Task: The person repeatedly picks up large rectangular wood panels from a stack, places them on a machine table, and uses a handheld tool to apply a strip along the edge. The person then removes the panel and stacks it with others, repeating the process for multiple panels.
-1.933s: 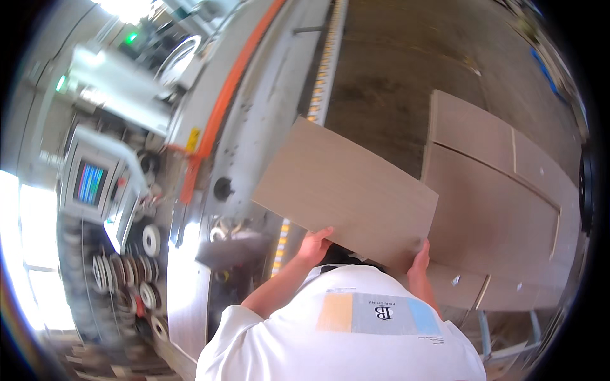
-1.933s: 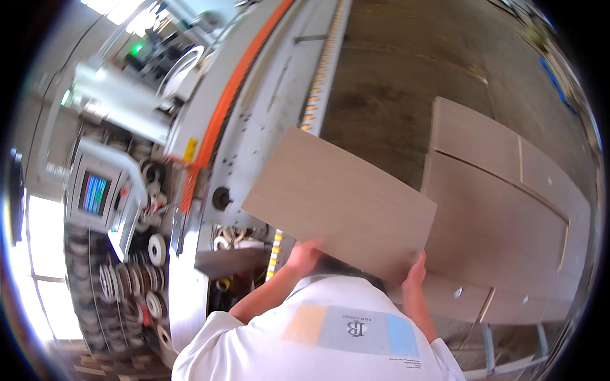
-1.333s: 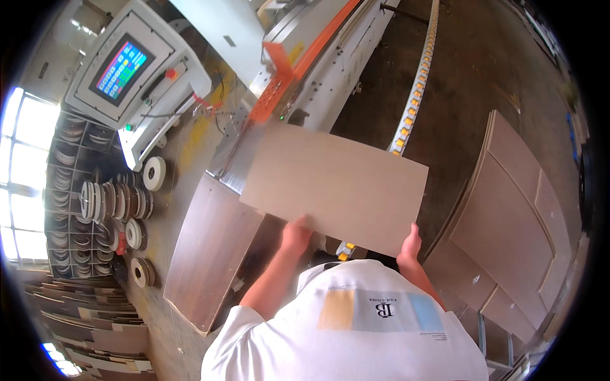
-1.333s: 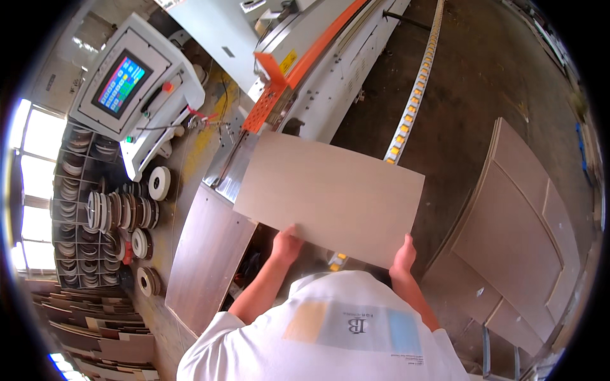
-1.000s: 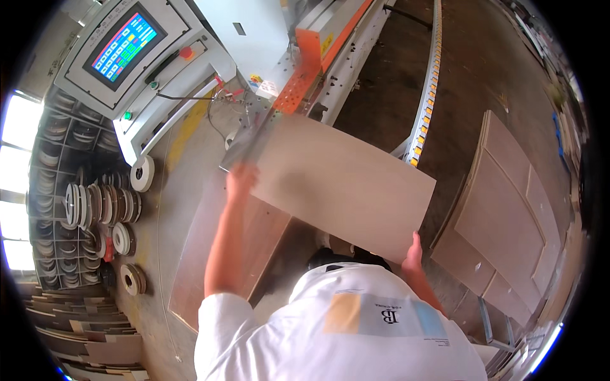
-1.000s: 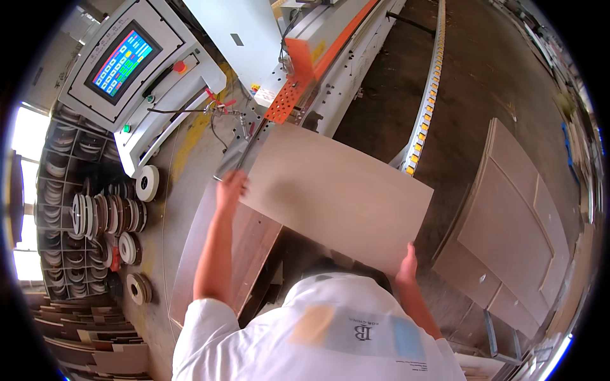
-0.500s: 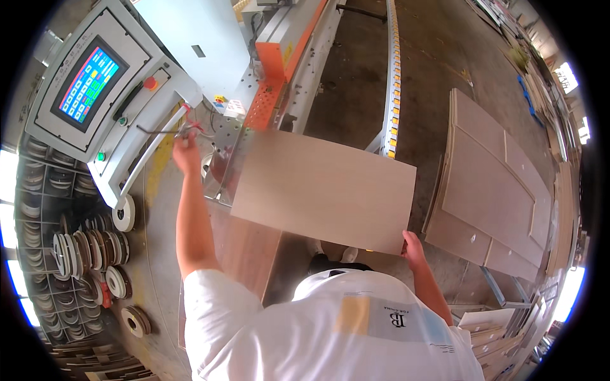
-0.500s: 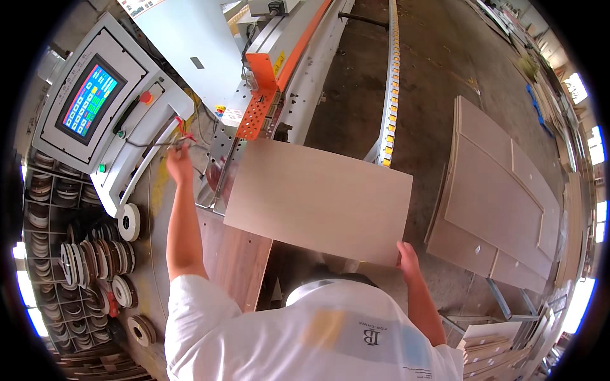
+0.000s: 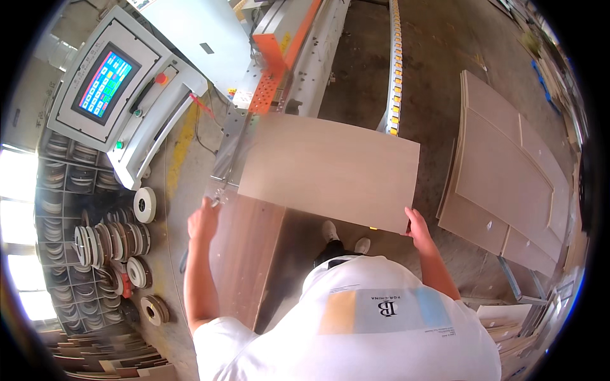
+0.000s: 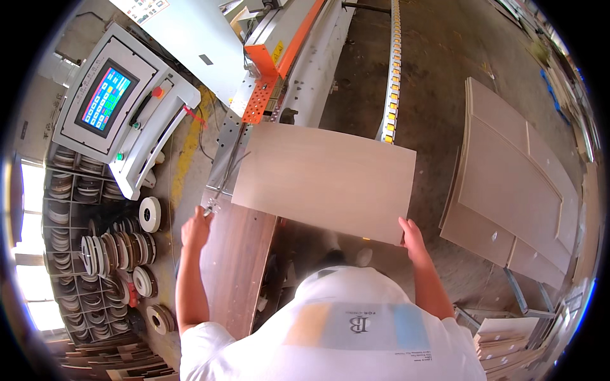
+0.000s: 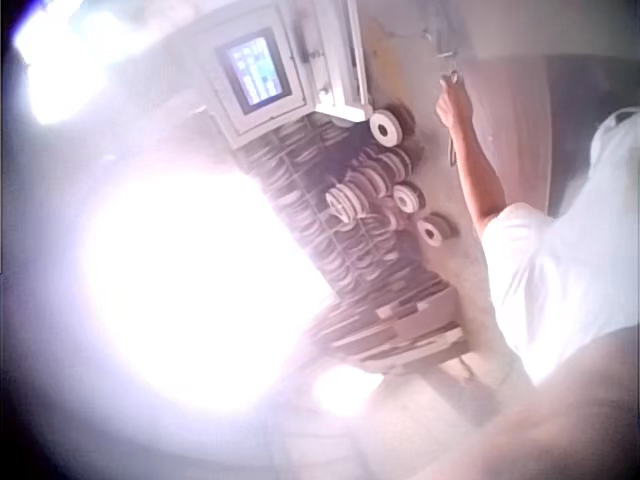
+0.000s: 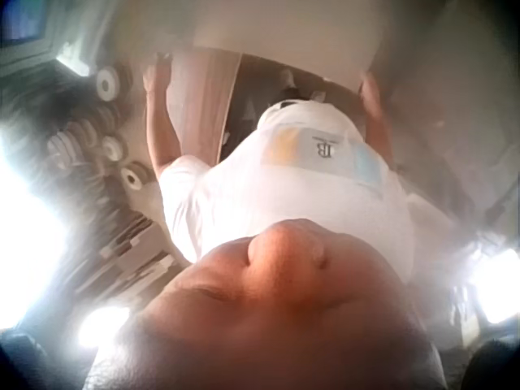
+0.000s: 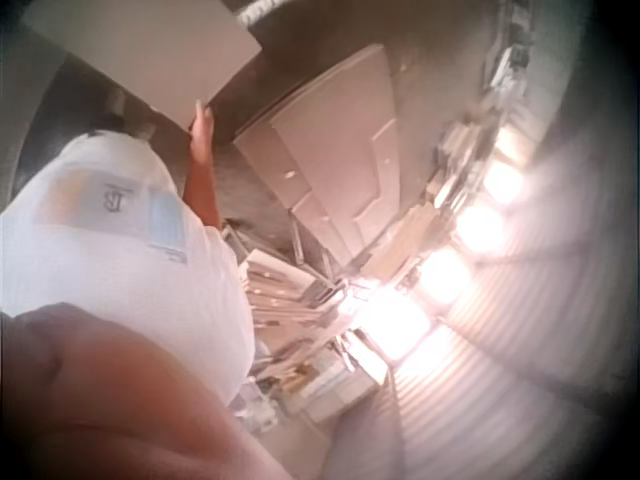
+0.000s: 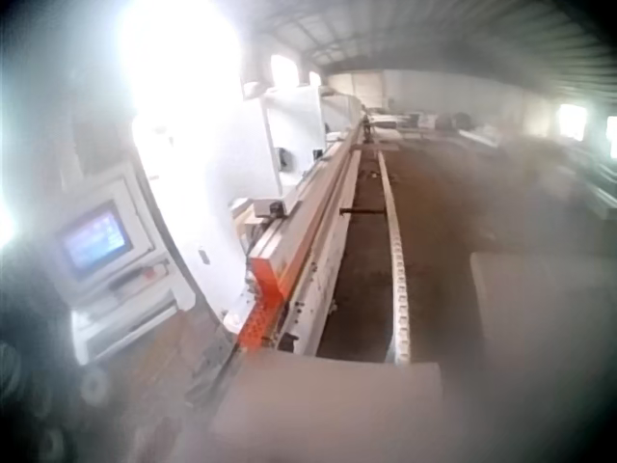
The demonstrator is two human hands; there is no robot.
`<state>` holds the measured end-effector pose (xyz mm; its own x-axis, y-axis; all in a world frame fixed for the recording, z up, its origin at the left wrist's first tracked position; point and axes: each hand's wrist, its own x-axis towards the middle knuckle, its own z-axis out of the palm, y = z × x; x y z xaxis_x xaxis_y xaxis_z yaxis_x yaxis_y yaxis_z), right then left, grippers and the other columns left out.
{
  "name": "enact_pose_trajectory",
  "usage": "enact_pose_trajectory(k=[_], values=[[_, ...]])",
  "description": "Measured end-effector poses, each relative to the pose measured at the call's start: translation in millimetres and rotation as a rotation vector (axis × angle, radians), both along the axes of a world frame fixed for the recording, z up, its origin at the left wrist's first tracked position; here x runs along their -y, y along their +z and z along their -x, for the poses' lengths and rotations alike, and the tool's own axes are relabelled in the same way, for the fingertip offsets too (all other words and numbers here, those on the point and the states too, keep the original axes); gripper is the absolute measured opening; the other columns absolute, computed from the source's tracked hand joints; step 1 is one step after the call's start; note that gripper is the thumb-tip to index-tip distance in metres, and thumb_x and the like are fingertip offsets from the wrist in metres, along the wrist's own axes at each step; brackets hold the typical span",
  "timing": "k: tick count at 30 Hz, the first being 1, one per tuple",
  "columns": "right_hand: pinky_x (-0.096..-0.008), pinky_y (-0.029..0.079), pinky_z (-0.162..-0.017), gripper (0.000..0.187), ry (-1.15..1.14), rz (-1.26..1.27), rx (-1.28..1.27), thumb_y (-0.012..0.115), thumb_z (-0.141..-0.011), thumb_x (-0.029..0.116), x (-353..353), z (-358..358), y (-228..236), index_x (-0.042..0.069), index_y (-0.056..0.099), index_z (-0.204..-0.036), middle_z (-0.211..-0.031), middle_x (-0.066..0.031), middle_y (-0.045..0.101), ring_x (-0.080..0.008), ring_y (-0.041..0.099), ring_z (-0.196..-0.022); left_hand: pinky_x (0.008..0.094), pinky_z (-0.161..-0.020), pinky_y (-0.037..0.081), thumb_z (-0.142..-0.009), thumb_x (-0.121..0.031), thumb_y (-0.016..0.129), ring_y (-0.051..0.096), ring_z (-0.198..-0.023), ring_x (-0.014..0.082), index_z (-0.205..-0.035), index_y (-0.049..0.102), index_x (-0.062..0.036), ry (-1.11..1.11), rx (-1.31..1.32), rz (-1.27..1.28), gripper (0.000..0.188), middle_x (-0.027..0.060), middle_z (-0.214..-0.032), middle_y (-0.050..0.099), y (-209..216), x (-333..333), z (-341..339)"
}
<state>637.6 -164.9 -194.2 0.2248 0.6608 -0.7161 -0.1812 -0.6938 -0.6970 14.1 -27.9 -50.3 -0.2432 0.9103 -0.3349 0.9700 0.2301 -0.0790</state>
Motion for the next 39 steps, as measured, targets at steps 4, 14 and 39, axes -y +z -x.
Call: enact_pose_trajectory(k=[4,14,39], values=[[-0.0396,0.056,-0.078,0.044,0.027,0.018,-0.006,0.053,-0.102,0.050,8.3,-10.5,-13.8,0.012,0.062,-0.122,-0.106,-0.0033,0.068,-0.0168,0.065,-0.094,0.0601,-0.086,0.048,-0.102,-0.044,0.052,0.065,-0.097,0.0520,-0.124,0.048,-0.0093,0.105,0.283,-0.126,0.041,0.0301,-0.104,0.070,-57.7,33.5,-18.1],[-0.0361,0.056,-0.073,0.049,-0.079,-0.013,-0.138,0.045,-0.105,0.055,20.8,-10.4,-5.1,0.010,0.064,-0.112,-0.096,-0.0038,0.066,-0.0169,0.063,-0.083,0.0445,-0.062,0.047,-0.101,-0.045,0.056,0.061,-0.075,0.0308,-0.108,0.053,-0.0082,0.071,0.936,0.269,0.037,0.0134,-0.083,0.064,-120.7,117.1,-240.1],[-0.0322,0.055,-0.063,0.041,0.062,-0.046,-0.046,0.055,-0.102,0.052,15.0,-19.7,-17.1,0.014,0.067,-0.110,-0.082,0.0018,0.065,-0.0124,0.064,-0.070,0.0545,-0.078,0.053,-0.098,-0.042,0.060,0.068,-0.094,0.0468,-0.127,0.058,-0.0064,0.469,0.446,0.000,0.046,0.0262,-0.101,0.071,-92.1,268.3,-47.4]])
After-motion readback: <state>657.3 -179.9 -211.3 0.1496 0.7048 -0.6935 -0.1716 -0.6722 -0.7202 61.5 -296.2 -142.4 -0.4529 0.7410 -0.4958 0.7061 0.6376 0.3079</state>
